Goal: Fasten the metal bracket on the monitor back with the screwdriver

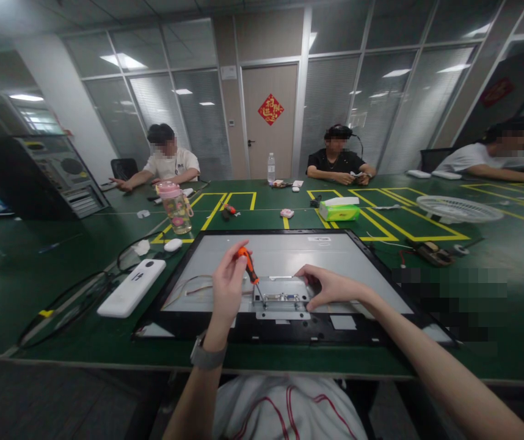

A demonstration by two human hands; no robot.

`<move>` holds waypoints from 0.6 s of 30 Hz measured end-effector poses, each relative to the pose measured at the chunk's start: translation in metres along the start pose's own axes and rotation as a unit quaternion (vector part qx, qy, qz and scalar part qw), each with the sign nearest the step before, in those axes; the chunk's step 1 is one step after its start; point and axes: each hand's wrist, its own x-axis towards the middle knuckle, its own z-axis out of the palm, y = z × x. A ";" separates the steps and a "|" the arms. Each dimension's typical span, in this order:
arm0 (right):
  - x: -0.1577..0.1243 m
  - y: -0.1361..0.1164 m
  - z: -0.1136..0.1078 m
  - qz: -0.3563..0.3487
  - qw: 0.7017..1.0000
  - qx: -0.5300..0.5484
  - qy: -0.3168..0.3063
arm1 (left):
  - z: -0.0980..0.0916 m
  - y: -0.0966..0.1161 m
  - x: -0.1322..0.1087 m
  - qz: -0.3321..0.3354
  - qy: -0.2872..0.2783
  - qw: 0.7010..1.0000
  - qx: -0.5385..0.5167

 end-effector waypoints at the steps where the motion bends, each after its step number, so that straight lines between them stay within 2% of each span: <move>1: 0.000 0.000 0.000 0.000 1.000 0.000 0.000 | 0.000 0.000 0.000 0.022 0.011 1.000 0.020; 4: 0.000 -0.002 0.000 0.000 1.000 0.000 0.000 | 0.001 0.000 -0.002 0.078 0.011 0.994 0.071; 7: -0.001 -0.003 0.000 0.001 1.000 0.003 0.001 | 0.002 -0.001 -0.005 0.080 -0.016 0.991 0.103; 12: -0.001 -0.002 0.000 0.000 1.000 0.002 0.003 | 0.002 -0.003 -0.007 0.136 0.056 0.973 0.178; 14: -0.001 -0.001 0.000 0.000 1.000 0.002 0.003 | 0.002 -0.004 -0.007 0.149 0.084 0.972 0.159; 18: 0.001 0.001 0.001 -0.002 1.000 0.004 0.006 | 0.006 -0.004 -0.009 0.130 0.121 0.982 0.071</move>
